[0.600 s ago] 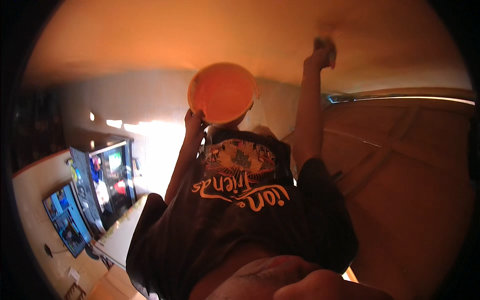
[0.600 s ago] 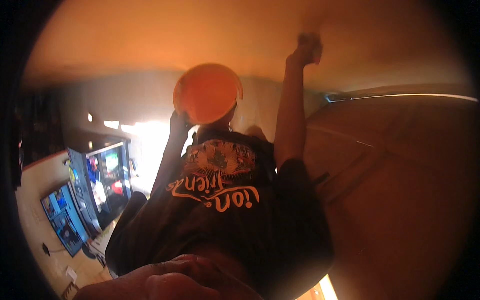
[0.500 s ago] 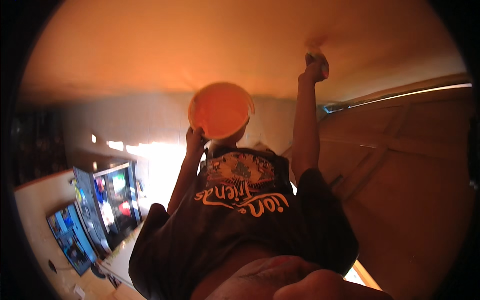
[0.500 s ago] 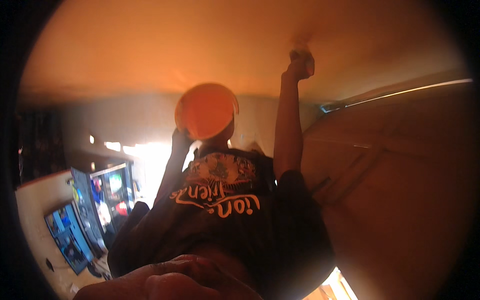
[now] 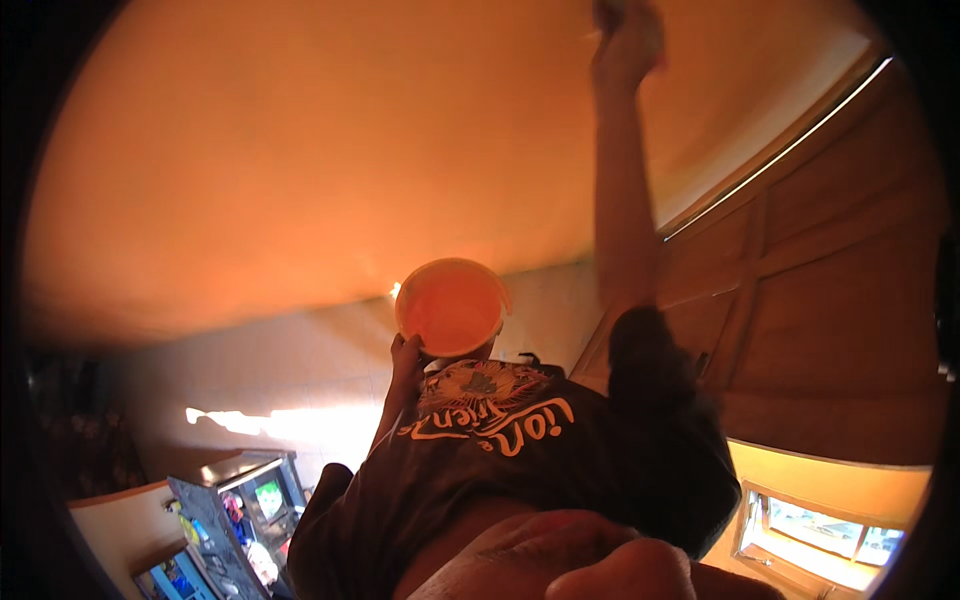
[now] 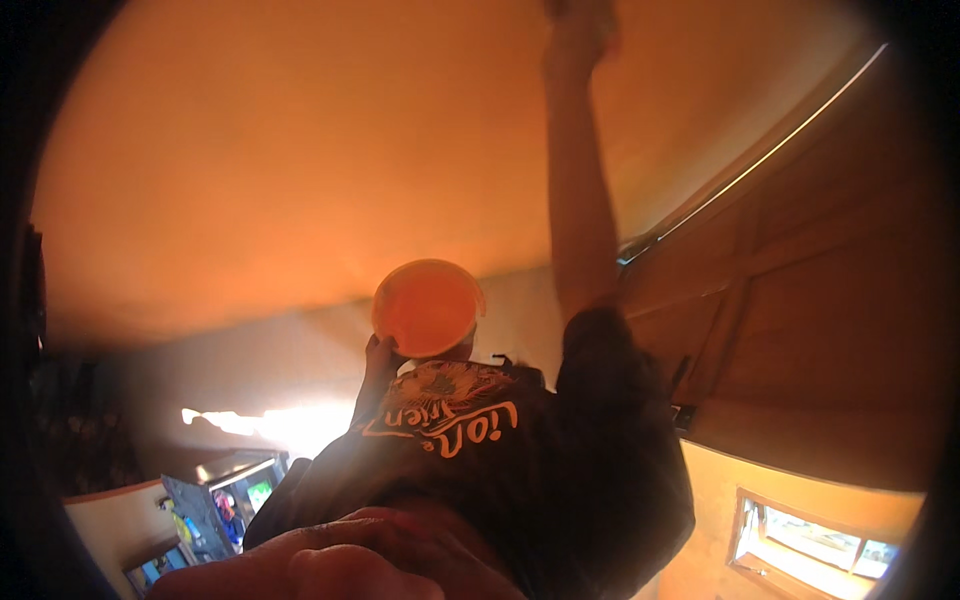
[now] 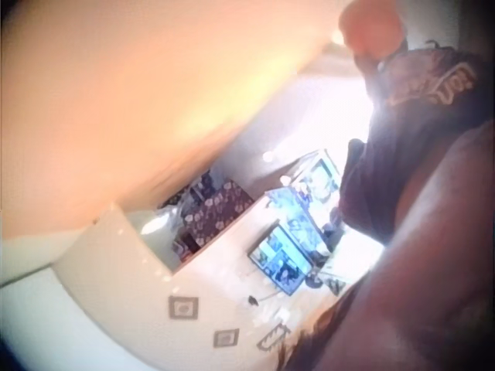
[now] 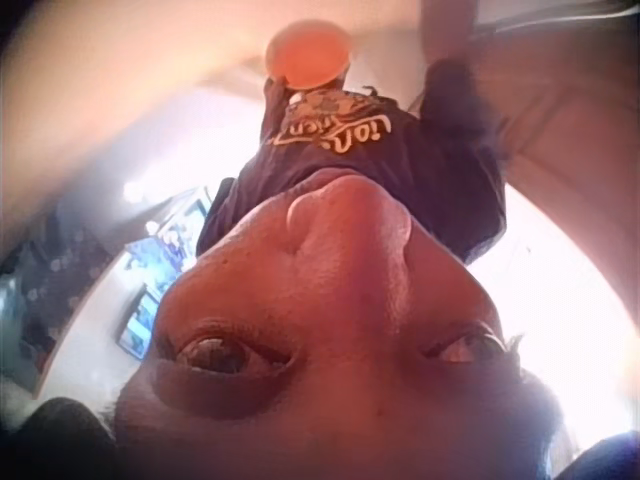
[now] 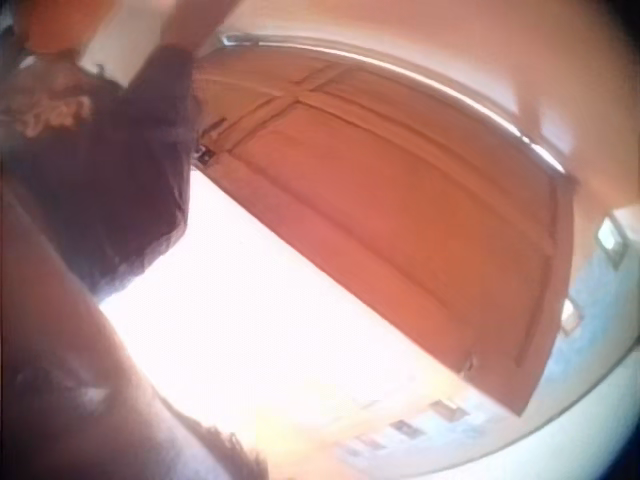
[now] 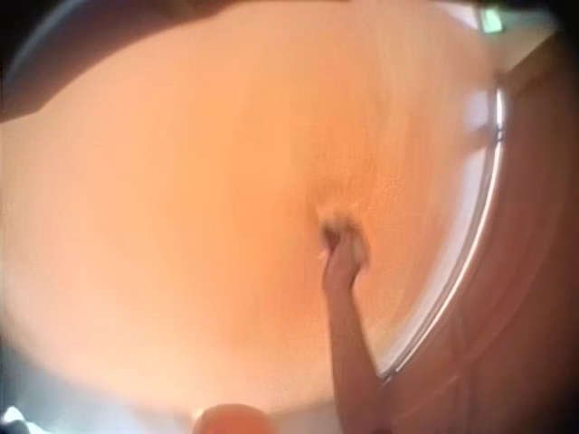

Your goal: The person paints the ceiling using a paintbrush and a bucket of paint. They repeatedly dip the brush into the bucket and apply paint to the ceiling surface in a continuous motion.

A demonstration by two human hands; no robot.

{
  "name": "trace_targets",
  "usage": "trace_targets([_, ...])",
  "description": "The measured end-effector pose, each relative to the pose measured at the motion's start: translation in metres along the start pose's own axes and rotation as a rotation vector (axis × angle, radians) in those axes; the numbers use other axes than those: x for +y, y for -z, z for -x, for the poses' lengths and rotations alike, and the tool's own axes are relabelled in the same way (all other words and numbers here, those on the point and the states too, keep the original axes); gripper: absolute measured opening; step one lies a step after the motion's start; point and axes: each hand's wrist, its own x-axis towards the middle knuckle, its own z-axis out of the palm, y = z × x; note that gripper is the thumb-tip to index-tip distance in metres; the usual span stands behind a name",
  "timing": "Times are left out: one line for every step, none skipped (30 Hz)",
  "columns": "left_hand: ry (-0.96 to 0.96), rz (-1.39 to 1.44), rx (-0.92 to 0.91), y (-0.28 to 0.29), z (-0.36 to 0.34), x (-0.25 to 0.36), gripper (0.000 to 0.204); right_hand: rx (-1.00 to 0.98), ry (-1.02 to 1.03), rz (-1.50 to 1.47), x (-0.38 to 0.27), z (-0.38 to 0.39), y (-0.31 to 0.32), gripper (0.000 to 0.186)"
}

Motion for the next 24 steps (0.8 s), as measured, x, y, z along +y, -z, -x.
trace_targets([-0.005,0.027,0.006,0.009,-0.005,-0.002,0.041,0.009,-0.094,-0.053,0.032,0.038,0.028,0.010])
trace_targets([-0.015,0.032,-0.008,0.012,-0.016,-0.003,0.042,0.133,-0.112,-0.083,0.051,0.084,0.068,0.013])
trace_targets([-0.023,0.027,-0.057,0.005,-0.034,0.003,0.040,0.136,-0.162,-0.112,0.082,0.111,0.132,0.016])
trace_targets([-0.020,0.034,-0.062,0.017,-0.043,0.004,0.039,0.235,-0.220,-0.048,0.093,0.158,0.160,0.016])
trace_targets([-0.019,0.032,-0.077,0.018,-0.049,0.009,0.037,0.352,-0.300,-0.019,0.104,0.186,0.191,0.014])
trace_targets([-0.026,0.040,-0.029,0.015,-0.043,0.020,0.033,0.503,-0.403,0.170,0.104,0.208,0.200,0.007])
trace_targets([-0.022,0.038,-0.034,0.021,-0.047,0.025,0.032,0.667,-0.502,0.348,0.104,0.219,0.200,0.006])
trace_targets([-0.018,0.035,-0.041,0.026,-0.050,0.029,0.031,0.600,-0.416,0.323,0.110,0.212,0.197,0.006])
trace_targets([-0.018,0.026,-0.062,0.022,-0.060,0.035,0.030,0.537,-0.315,0.295,0.115,0.190,0.197,0.006])
trace_targets([-0.022,-0.014,-0.087,0.020,-0.070,0.044,0.030,0.481,-0.212,0.279,0.117,0.173,0.195,0.005])
trace_targets([-0.014,-0.043,-0.065,0.034,-0.072,0.043,0.029,0.414,-0.240,0.333,0.101,0.158,0.151,0.007])
trace_targets([-0.011,-0.086,-0.096,0.028,-0.078,0.049,0.029,0.320,-0.148,0.100,0.091,0.106,0.143,0.007])
trace_targets([-0.023,-0.086,-0.034,0.045,-0.075,0.045,0.029,0.271,-0.085,0.363,0.054,0.098,0.055,0.010])
trace_targets([-0.037,-0.101,-0.024,0.043,-0.077,0.046,0.028,0.133,-0.007,0.307,0.025,0.069,0.020,0.012])
trace_targets([-0.046,-0.116,-0.010,0.041,-0.078,0.045,0.028,0.022,0.069,0.185,-0.001,0.040,-0.010,0.012])
trace_targets([-0.038,-0.101,0.007,0.040,-0.077,0.044,0.027,-0.186,0.154,0.072,-0.025,0.020,-0.041,0.015])
trace_targets([-0.026,-0.082,0.027,0.041,-0.073,0.043,0.026,-0.276,0.211,0.073,-0.045,0.008,-0.073,0.017])
trace_targets([-0.021,-0.072,0.022,0.036,-0.074,0.045,0.025,-0.365,0.294,0.082,-0.065,-0.002,-0.090,0.020])
trace_targets([-0.013,-0.099,0.019,0.040,-0.081,0.042,0.024,-0.434,0.200,-0.076,-0.053,-0.020,-0.070,0.018])
trace_targets([-0.012,-0.127,0.017,0.046,-0.095,0.035,0.023,-0.501,0.110,-0.242,-0.026,-0.048,-0.030,0.016])
trace_targets([-0.010,-0.147,0.031,0.055,-0.102,0.030,0.022,-0.327,0.102,-0.200,0.000,-0.018,-0.003,0.016])
trace_targets([-0.033,-0.126,0.059,0.065,-0.095,0.029,0.021,-0.149,0.068,-0.160,0.031,0.018,0.020,0.015])
trace_targets([-0.053,-0.103,0.076,0.069,-0.087,0.026,0.021,0.020,0.031,-0.115,0.058,0.053,0.043,0.015])
trace_targets([-0.068,-0.076,0.092,0.068,-0.080,0.023,0.021,0.129,-0.071,-0.090,0.082,0.099,0.080,0.017])
